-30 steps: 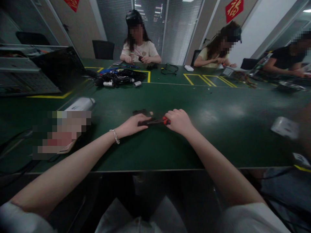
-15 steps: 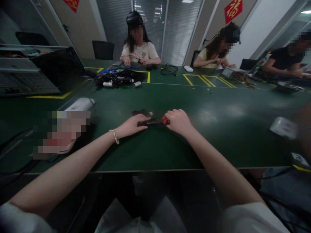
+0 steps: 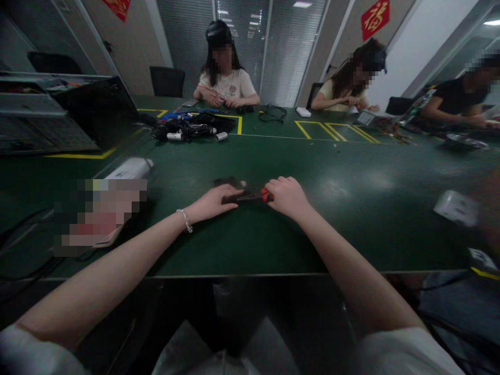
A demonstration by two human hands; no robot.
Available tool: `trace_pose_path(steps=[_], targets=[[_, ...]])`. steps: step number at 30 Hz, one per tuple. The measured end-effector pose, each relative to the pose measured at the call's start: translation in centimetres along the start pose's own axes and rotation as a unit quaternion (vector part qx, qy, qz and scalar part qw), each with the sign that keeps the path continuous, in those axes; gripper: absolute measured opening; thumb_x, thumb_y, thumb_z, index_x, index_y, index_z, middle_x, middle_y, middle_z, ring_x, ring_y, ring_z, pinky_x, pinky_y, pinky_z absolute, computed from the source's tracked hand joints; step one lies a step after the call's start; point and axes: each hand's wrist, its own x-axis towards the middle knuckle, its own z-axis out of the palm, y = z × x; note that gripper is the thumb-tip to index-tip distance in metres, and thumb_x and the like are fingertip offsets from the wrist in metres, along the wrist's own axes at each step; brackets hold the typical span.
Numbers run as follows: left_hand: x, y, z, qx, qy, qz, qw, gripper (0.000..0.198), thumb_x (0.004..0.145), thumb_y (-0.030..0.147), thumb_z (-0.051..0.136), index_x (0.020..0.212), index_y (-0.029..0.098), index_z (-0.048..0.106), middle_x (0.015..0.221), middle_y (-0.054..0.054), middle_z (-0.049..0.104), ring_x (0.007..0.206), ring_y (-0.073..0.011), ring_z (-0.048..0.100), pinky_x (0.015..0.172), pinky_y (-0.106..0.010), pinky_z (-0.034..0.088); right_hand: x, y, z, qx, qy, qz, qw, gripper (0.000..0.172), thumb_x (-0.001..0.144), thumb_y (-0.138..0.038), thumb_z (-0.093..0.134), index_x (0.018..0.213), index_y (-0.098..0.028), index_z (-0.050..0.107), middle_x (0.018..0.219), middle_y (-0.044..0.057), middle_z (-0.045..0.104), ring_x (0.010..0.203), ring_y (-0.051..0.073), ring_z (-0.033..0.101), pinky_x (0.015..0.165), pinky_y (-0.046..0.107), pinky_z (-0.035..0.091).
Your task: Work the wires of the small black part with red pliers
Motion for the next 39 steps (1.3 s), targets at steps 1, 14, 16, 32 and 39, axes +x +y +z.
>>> trace_pose_path(steps=[1,14,16,32,39], targets=[[0.02,0.04,-0.01,0.003,-0.001,0.001,1.0,0.043,0.081,0.022,0.056,0.124,0.017,0.049,0.112,-0.008,0.054,0.099,-0.0179,0.053,0.091,-0.032,0.04,-0.01,0.0,0.02,0.0,0.0,0.001,1.0,0.02,0.073,-0.03,0.051,0.086,-0.017,0.06,0.086,0.007,0.063,0.079,0.021,0.051,0.065,0.031,0.03],[0.05,-0.26,0.13,0.0,0.004,0.012,1.0,0.044,0.081,0.022,0.056,0.124,0.016,0.049,0.111,-0.008,0.055,0.099,-0.0176,0.052,0.091,-0.032,0.04,-0.04,0.07,0.11,0.003,0.006,-0.002,1.0,0.021,0.072,-0.029,0.053,0.087,-0.017,0.06,0.086,0.006,0.062,0.079,0.02,0.05,0.066,0.031,0.03],[0.02,-0.08,0.04,0.001,0.0,0.009,1.0,0.044,0.081,0.022,0.056,0.125,0.016,0.049,0.111,-0.008,0.055,0.099,-0.0177,0.053,0.09,-0.032,0.04,-0.06,0.08,0.19,0.008,0.005,0.001,1.0,0.02,0.072,-0.03,0.053,0.086,-0.017,0.06,0.084,0.007,0.063,0.078,0.02,0.051,0.066,0.03,0.03],[0.03,-0.45,0.22,0.003,0.004,0.014,1.0,0.043,0.081,0.022,0.057,0.123,0.018,0.05,0.112,-0.007,0.055,0.101,-0.0179,0.052,0.092,-0.033,0.04,-0.05,0.07,0.19,-0.002,0.005,0.001,1.0,0.022,0.072,-0.031,0.052,0.087,-0.017,0.06,0.086,0.007,0.063,0.079,0.021,0.051,0.065,0.031,0.031],[0.05,-0.17,0.1,0.005,0.0,0.003,1.0,0.044,0.082,0.024,0.056,0.125,0.018,0.048,0.113,-0.007,0.055,0.102,-0.0185,0.052,0.092,-0.034,0.04,-0.07,-0.02,0.21,0.02,-0.016,0.009,1.0,0.023,0.074,-0.033,0.051,0.087,-0.017,0.06,0.085,0.007,0.063,0.077,0.02,0.052,0.065,0.031,0.031]])
